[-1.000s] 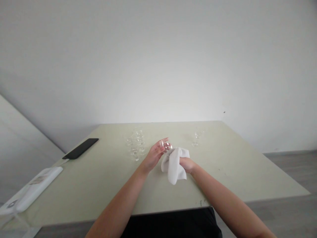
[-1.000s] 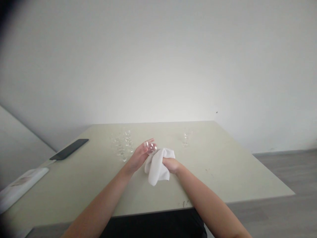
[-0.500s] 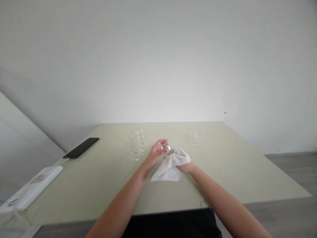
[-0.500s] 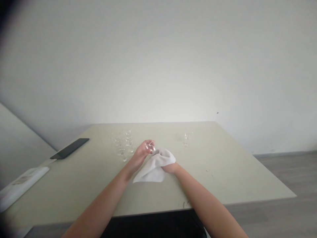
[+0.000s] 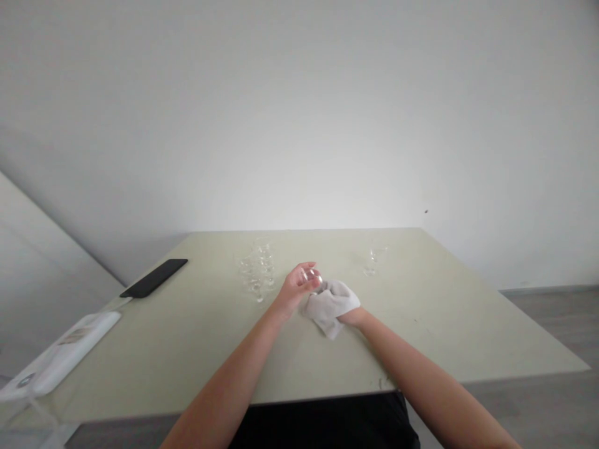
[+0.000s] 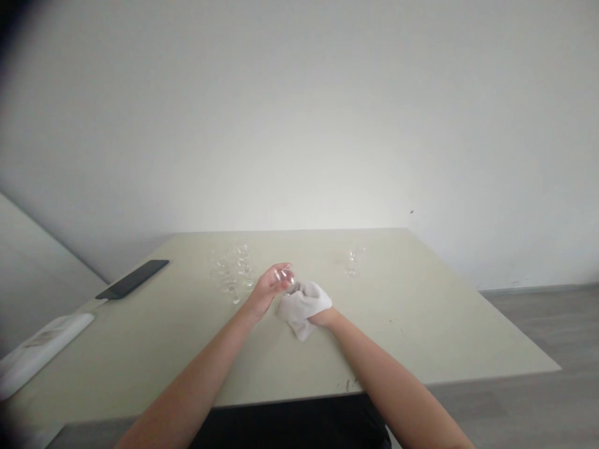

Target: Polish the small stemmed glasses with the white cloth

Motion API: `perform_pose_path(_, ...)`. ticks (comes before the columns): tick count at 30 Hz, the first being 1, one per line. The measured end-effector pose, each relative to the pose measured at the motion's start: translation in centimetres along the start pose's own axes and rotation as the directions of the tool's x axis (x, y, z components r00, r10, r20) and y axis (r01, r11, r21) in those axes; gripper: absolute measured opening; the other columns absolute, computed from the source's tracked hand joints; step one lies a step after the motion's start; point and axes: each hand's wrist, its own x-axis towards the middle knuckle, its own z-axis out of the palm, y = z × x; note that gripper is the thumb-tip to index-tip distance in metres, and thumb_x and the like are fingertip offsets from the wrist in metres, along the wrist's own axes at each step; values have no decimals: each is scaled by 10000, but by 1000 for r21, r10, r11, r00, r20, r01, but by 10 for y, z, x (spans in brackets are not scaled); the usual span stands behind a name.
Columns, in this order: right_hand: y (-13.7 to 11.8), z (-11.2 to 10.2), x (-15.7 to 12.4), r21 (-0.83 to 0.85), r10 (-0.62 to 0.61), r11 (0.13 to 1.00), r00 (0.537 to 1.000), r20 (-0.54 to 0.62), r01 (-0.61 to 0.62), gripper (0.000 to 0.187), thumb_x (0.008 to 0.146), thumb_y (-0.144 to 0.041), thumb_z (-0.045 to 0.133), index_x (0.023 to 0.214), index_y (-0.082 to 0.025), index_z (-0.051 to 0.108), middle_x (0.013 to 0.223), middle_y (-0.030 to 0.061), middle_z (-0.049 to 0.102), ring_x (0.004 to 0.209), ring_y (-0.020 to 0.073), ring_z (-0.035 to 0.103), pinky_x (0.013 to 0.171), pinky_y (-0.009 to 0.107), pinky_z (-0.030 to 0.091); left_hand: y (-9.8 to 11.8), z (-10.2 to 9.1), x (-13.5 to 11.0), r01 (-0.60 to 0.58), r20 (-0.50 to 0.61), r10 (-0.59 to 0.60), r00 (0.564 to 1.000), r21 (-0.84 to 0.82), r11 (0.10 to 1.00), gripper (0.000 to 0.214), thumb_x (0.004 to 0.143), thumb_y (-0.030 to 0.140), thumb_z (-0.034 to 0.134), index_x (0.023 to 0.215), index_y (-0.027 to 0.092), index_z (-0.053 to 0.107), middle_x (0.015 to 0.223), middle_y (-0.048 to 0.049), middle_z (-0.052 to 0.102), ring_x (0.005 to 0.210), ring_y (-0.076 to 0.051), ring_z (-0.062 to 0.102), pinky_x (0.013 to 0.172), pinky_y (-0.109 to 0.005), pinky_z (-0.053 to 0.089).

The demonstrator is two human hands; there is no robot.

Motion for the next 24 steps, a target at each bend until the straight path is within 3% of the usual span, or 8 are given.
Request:
perform_pose_path(4, 5, 2, -3, 294, 49, 955, 999, -14, -43, 278, 698, -442, 726, 759, -175, 680, 813, 49, 710, 815, 224, 668, 785, 330, 545, 2, -2, 0, 5, 56, 3, 998, -152, 988, 633, 658, 540, 771, 1118, 192, 511, 1093, -119, 668, 899, -194, 643, 770, -316, 482)
perform_pose_path(7, 10, 0, 2, 331, 67, 944, 983, -170, -7, 264, 698, -449, 714, 781, -202, 675, 872, 54, 718, 861, 233, 672, 822, 354, 542, 4, -4, 4, -62, -50, 55, 997, -146, 987, 598, 669, 532, 767, 1085, 192, 507, 1110, -126, 671, 883, -189, 653, 774, -326, 490)
perform_pose_path(10, 12, -6, 10, 365, 139, 931, 937, -321, -13, 277, 682, -442, 724, 831, -213, 678, 931, 68, 725, 941, 260, 669, 852, 392, 537, 4, -6, 7, -158, -177, 132, 975, -142, 977, 566, 700, 476, 764, 1114, 206, 487, 1164, -115, 655, 913, -179, 657, 783, -319, 497)
perform_pose_path(13, 12, -9, 12, 417, 285, 900, 898, -334, -130, 288, 663, -442, 737, 829, -213, 681, 907, 69, 734, 929, 285, 679, 781, 401, 558, 3, -8, 9, -225, -230, 189, 955, -142, 964, 526, 723, 429, 757, 1123, 224, 484, 1217, -106, 634, 986, -179, 649, 838, -327, 495)
perform_pose_path(15, 13, -7, 10, 432, 344, 879, 896, -282, -202, 287, 647, -463, 742, 775, -216, 670, 845, 57, 736, 875, 283, 689, 724, 384, 567, 3, -8, 8, -224, -206, 194, 959, -136, 965, 515, 722, 401, 764, 1122, 231, 488, 1240, -107, 624, 1022, -187, 642, 881, -348, 487)
perform_pose_path(18, 17, 0, 8, 412, 329, 881, 927, -181, -233, 308, 633, -496, 739, 739, -218, 661, 798, 42, 729, 844, 270, 688, 696, 358, 568, 2, -4, 7, -214, -139, 199, 970, -102, 971, 540, 696, 365, 789, 1129, 231, 496, 1258, -119, 615, 1063, -207, 626, 924, -382, 476)
perform_pose_path(24, 22, 2, 9, 358, 247, 922, 937, -247, -149, 276, 670, -478, 704, 761, -220, 669, 810, 40, 725, 837, 236, 681, 696, 320, 562, 2, 0, 4, -258, -19, 258, 966, -12, 966, 609, 647, 266, 820, 1154, 242, 482, 1279, -120, 592, 1106, -222, 603, 972, -428, 454)
